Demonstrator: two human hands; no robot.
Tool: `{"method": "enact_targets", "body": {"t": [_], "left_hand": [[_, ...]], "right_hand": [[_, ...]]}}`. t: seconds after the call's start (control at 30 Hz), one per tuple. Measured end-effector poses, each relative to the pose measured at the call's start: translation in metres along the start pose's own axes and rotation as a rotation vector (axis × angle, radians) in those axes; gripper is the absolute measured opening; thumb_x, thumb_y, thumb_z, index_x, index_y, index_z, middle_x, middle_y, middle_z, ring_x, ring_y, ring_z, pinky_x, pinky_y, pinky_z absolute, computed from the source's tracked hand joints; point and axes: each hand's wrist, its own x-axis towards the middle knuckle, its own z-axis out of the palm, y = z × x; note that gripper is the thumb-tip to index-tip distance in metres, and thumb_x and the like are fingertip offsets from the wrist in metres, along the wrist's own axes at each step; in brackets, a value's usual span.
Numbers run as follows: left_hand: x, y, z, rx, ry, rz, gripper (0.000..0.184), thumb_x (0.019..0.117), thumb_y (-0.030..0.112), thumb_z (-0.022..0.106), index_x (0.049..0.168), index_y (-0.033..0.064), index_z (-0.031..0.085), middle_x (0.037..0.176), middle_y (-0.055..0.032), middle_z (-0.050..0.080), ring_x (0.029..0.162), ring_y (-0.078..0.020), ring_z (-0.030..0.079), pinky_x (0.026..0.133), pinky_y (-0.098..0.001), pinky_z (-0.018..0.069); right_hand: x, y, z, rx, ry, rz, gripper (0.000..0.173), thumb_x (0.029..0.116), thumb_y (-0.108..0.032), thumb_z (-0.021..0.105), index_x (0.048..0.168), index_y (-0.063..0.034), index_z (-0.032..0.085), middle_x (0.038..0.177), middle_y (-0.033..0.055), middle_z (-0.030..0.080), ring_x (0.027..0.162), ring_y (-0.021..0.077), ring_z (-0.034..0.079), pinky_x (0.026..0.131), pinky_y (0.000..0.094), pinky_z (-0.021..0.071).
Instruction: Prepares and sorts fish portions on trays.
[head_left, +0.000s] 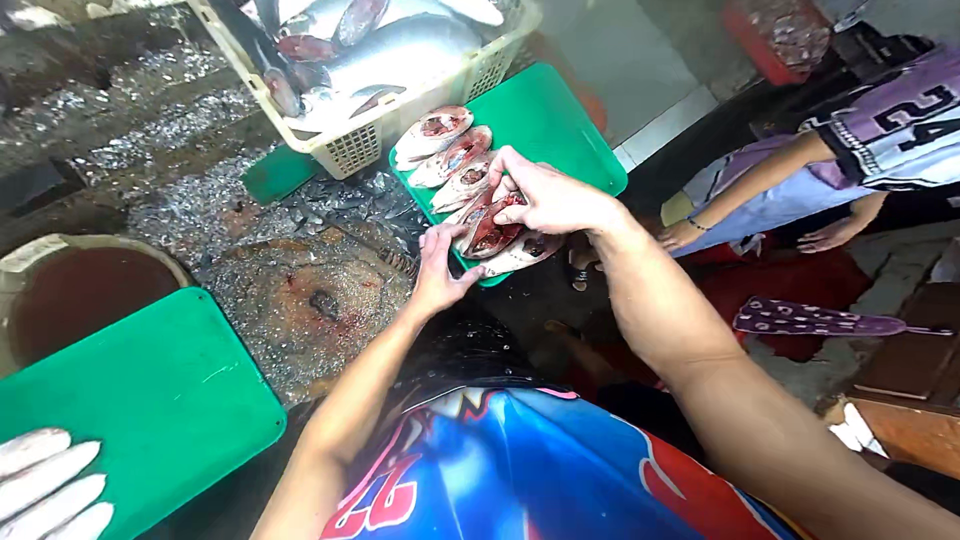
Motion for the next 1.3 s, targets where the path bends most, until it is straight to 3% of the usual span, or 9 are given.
{"method": "enact_targets", "body": {"t": [0.07,0.17,0.27,0.37,0.47,0.7,0.9,1.2,1.3], "left_hand": [[-0.012,0.018,-0.027,-0.238,-0.031,0.006,0.08,0.0836,0.023,0.082,0.151,0.0037,0.043,0.145,-0.0109,0.056,0.133,-0.0182,0.056,0.112,-0.0385,0.049],[-0.055,0.034,-0.068,-0.717,-0.073,-0.198,0.075,0.0842,0.005,0.07,0.152,0.0127,0.038,0.122,-0.0106,0.069,0.09,-0.0179,0.071,0.075,-0.0347,0.0624],[-0.123,0.0,-0.097,-0.967,-0.014,-0.386,0.079,0.0854,0.012,0.069,0.156,0.0165,0.032,0.114,-0.02,0.07,0.086,-0.0313,0.073,0.074,-0.0478,0.0633],[-0.198,-0.021,-0.117,-1.074,0.156,-0.487,0.078,0.0873,0.01,0.068,0.155,0.0154,0.029,0.121,-0.0245,0.067,0.089,-0.0351,0.073,0.077,-0.0491,0.0633],[-0.24,-0.02,-0.139,-1.064,0.247,-0.547,0.072,0.0899,0.005,0.06,0.154,0.0152,0.028,0.128,-0.026,0.064,0.088,-0.0355,0.073,0.074,-0.046,0.0629],[-0.264,-0.039,-0.18,-1.045,0.304,-0.583,0.068,0.09,0.007,0.053,0.154,0.0162,0.034,0.109,-0.0184,0.066,0.069,-0.0205,0.065,0.056,-0.0316,0.0566],[-0.253,-0.045,-0.196,-1.113,0.267,-0.572,0.054,0.0873,0.005,0.05,0.14,0.0141,0.045,0.107,-0.0135,0.067,0.062,-0.0151,0.061,0.05,-0.0266,0.0499],[-0.27,-0.03,-0.212,-1.261,0.161,-0.442,0.074,0.0867,0.005,0.058,0.156,0.0158,0.034,0.112,-0.0178,0.066,0.066,-0.0193,0.063,0.054,-0.0317,0.0557],[-0.273,-0.023,-0.218,-1.254,0.173,-0.403,0.074,0.0873,0.007,0.058,0.156,0.0128,0.032,0.114,-0.0191,0.064,0.067,-0.0199,0.064,0.055,-0.032,0.0561]], "right_hand": [[0.016,-0.029,0.001,0.069,-0.024,-0.13,0.045,0.0902,-0.013,0.077,0.125,-0.0079,0.048,0.094,0.0044,0.067,0.085,0.0162,0.068,0.08,0.0373,0.0595],[0.045,-0.057,0.043,0.344,0.094,-0.129,0.044,0.0974,-0.027,0.07,0.129,-0.0046,0.049,0.099,0.0056,0.069,0.084,0.0107,0.068,0.078,0.03,0.0595],[0.073,-0.071,0.139,0.316,0.315,0.064,0.062,0.1003,-0.047,0.062,0.142,-0.0037,0.048,0.126,0.014,0.067,0.109,0.0232,0.069,0.094,0.0441,0.059],[0.092,-0.068,0.232,-0.039,0.145,0.295,0.078,0.0976,-0.049,0.064,0.148,0.0069,0.043,0.142,0.0336,0.051,0.134,0.05,0.049,0.106,0.0672,0.0438],[0.117,-0.056,0.273,-0.176,0.03,0.41,0.076,0.103,-0.05,0.055,0.15,0.0072,0.038,0.131,0.0353,0.059,0.12,0.0528,0.06,0.098,0.0692,0.0497],[0.073,-0.093,0.221,-0.055,-0.103,0.137,0.052,0.1069,-0.053,0.045,0.118,-0.004,0.059,0.082,0.0167,0.066,0.071,0.0349,0.069,0.063,0.0582,0.0579],[0.041,-0.115,0.225,0.038,-0.443,-0.159,0.047,0.105,-0.053,0.05,0.112,-0.0084,0.064,0.077,0.0046,0.064,0.069,0.0192,0.066,0.068,0.0455,0.0565],[0.056,-0.068,0.219,-0.036,-0.029,0.113,0.052,0.1056,-0.056,0.047,0.125,-0.0097,0.059,0.084,0.0149,0.067,0.071,0.0335,0.069,0.064,0.0592,0.0561],[0.057,-0.081,0.23,0.01,0.281,0.067,0.048,0.1075,-0.049,0.047,0.128,-0.0067,0.052,0.077,0.0132,0.064,0.059,0.0283,0.065,0.053,0.0503,0.0543]]}}
